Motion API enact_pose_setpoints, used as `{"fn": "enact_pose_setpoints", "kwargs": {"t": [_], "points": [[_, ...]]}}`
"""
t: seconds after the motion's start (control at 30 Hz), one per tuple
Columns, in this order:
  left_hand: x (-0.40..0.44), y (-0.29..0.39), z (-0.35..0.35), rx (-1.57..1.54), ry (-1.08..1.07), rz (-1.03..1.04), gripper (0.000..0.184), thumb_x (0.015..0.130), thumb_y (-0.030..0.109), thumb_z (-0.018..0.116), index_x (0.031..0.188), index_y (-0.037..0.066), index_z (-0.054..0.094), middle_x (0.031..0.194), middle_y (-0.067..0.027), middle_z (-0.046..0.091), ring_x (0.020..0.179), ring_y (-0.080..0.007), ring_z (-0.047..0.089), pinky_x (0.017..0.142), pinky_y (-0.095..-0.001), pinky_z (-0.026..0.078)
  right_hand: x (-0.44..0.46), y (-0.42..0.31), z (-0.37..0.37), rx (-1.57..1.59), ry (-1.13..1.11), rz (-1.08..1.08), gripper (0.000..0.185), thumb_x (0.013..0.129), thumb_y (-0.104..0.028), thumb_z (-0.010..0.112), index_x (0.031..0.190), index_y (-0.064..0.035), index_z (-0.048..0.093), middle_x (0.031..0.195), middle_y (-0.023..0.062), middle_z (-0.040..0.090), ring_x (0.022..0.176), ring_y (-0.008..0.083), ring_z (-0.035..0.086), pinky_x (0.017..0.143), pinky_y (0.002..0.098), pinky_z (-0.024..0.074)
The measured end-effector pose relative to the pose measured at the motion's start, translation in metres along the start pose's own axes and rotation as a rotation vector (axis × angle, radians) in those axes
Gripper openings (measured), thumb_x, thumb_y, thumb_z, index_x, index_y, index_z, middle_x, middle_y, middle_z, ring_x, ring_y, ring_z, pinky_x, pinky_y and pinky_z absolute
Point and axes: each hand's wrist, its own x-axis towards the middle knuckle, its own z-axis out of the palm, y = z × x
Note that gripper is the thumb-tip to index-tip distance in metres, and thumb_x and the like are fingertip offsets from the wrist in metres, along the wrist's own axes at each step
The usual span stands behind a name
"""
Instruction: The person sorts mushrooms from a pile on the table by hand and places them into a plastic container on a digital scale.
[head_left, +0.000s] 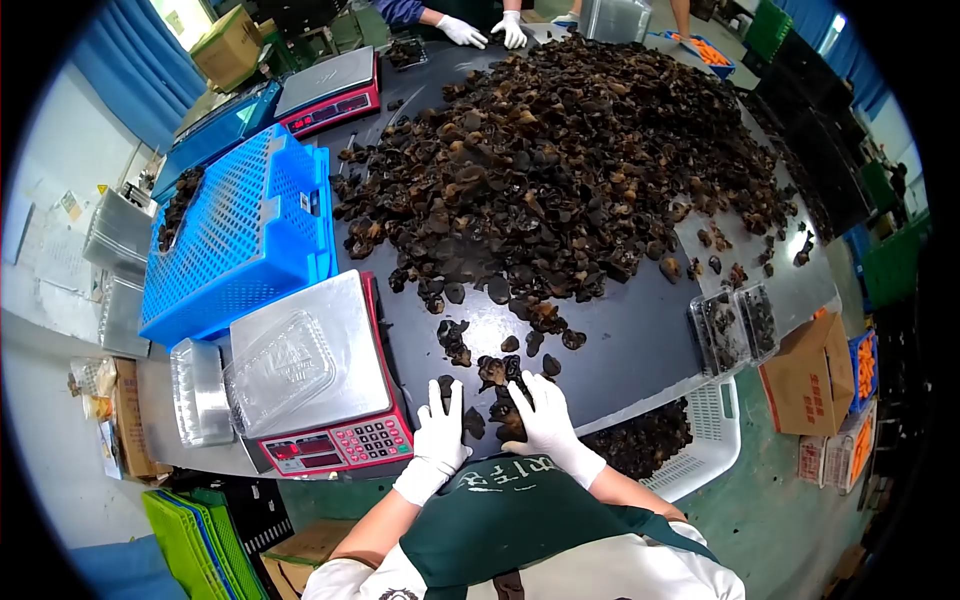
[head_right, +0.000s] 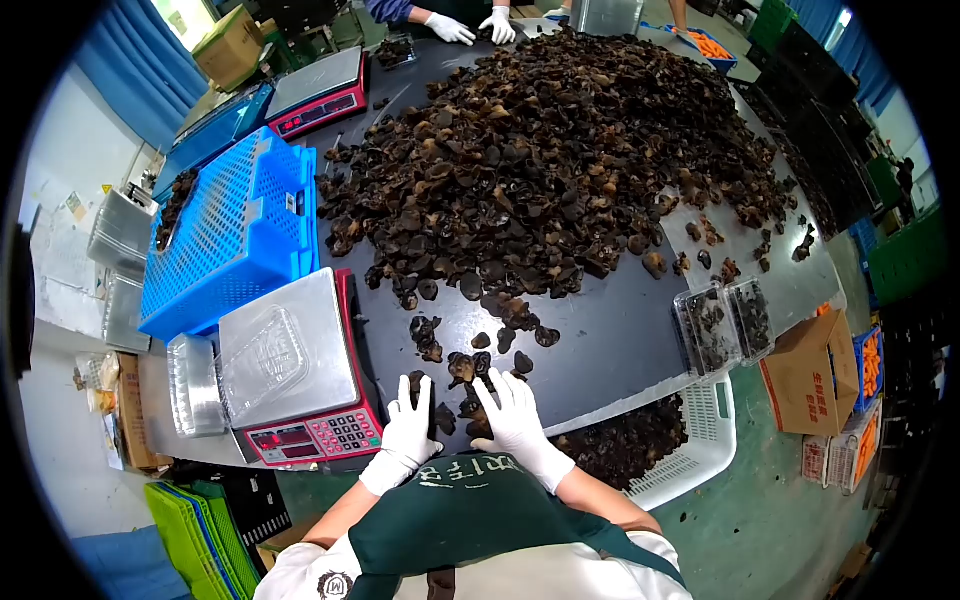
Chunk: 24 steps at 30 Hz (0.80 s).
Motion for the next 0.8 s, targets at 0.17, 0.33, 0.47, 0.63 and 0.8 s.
{"fn": "enact_pose_setpoints", "kwargs": {"t": [0.17,0.33,0.47,0.63,0.8], "points": [[0.007,-0.009,0.009,-0.09,0.115,0.025,0.118,0.054,0.007,0.082,0.148,0.012,0.011,0.144,-0.0328,0.015,0.11,-0.0474,0.045,0.091,-0.0454,0.048,0.026,0.006,-0.013,0.133,0.022,-0.019,0.088,0.06,-0.038,0.082,0.131,-0.0028,0.044,0.134,0.0224,0.041,0.123,0.041,0.04,0.104,0.0488,0.0311],[0.0,-0.011,0.008,-0.249,0.193,0.03,0.107,0.059,-0.004,0.071,0.148,0.011,0.013,0.143,-0.0356,0.013,0.115,-0.0517,0.042,0.097,-0.0456,0.043,0.039,0.031,-0.007,0.145,0.13,0.158,0.046,0.072,-0.022,0.071,0.114,-0.0057,0.058,0.093,0.0117,0.062,0.095,0.0289,0.055,0.086,0.0426,0.0398],[0.001,-0.023,0.022,-0.278,0.302,0.067,0.097,0.063,-0.009,0.063,0.147,0.011,0.018,0.144,-0.0344,0.014,0.12,-0.0502,0.039,0.098,-0.0438,0.042,0.04,0.035,0.008,-0.048,0.135,0.106,0.039,0.07,-0.019,0.069,0.107,-0.0093,0.061,0.083,0.0061,0.059,0.085,0.0237,0.053,0.085,0.0385,0.0347],[-0.008,-0.019,-0.001,-0.588,0.452,0.11,0.087,0.068,-0.01,0.058,0.146,0.012,0.025,0.147,-0.0242,0.02,0.131,-0.0422,0.032,0.104,-0.0381,0.036,0.041,0.04,-0.006,0.117,0.2,0.276,0.031,0.066,-0.009,0.063,0.097,-0.0113,0.061,0.075,0.0006,0.059,0.077,0.0225,0.055,0.083,0.0386,0.0351],[-0.002,-0.03,0.003,-0.7,0.519,0.196,0.08,0.07,-0.007,0.056,0.144,0.008,0.029,0.143,-0.0229,0.029,0.134,-0.0373,0.03,0.11,-0.0401,0.026,0.02,0.052,-0.077,0.413,0.14,0.374,0.012,0.068,-0.006,0.062,0.08,-0.0028,0.065,0.071,0.0133,0.065,0.063,0.0292,0.063,0.061,0.0338,0.0496]]}}
